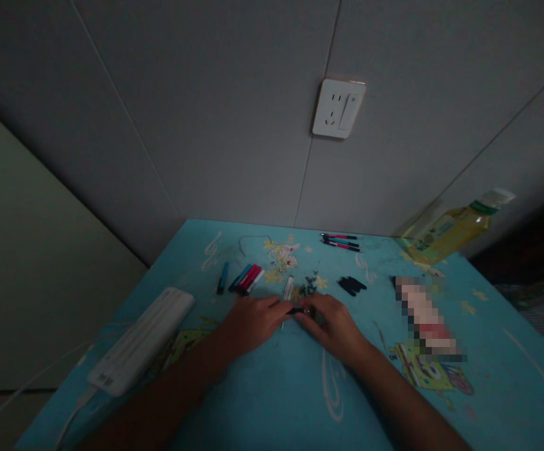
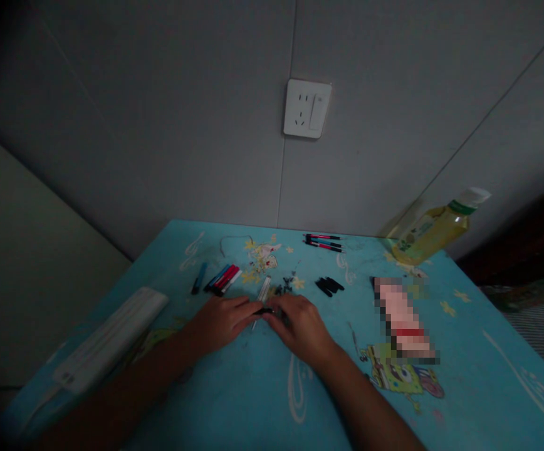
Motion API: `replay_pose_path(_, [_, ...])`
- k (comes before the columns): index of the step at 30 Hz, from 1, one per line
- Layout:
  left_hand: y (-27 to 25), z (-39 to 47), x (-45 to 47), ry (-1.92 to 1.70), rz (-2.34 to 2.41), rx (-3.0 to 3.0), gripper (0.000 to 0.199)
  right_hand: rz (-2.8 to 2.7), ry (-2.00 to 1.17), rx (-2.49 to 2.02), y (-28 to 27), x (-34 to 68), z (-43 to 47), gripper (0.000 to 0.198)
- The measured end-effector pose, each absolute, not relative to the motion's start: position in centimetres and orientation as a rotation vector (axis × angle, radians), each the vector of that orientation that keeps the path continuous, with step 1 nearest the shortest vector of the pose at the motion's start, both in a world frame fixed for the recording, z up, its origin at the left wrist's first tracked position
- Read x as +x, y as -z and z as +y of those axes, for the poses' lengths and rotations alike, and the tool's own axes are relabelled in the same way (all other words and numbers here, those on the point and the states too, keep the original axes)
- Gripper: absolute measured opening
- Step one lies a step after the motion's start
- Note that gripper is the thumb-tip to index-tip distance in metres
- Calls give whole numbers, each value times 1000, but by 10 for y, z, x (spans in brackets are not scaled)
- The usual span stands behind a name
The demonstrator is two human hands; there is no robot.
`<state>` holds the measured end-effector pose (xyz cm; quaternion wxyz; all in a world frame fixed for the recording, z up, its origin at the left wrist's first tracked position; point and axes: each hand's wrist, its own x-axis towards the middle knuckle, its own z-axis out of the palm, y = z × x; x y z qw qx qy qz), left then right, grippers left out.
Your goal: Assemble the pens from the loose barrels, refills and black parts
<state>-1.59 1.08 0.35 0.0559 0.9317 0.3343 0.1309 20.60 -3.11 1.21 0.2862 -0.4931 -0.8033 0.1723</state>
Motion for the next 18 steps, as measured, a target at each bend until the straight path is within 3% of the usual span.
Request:
replay_pose_path(11, [-2,11,-15,-356,1018,2873,25,-2184,-417,-1451,-15,208,-31,27])
replay_pose_path(18, [-4,16,-18,-438,1155,2749,26,-1986,-266,-1627,-8,227,-16,21])
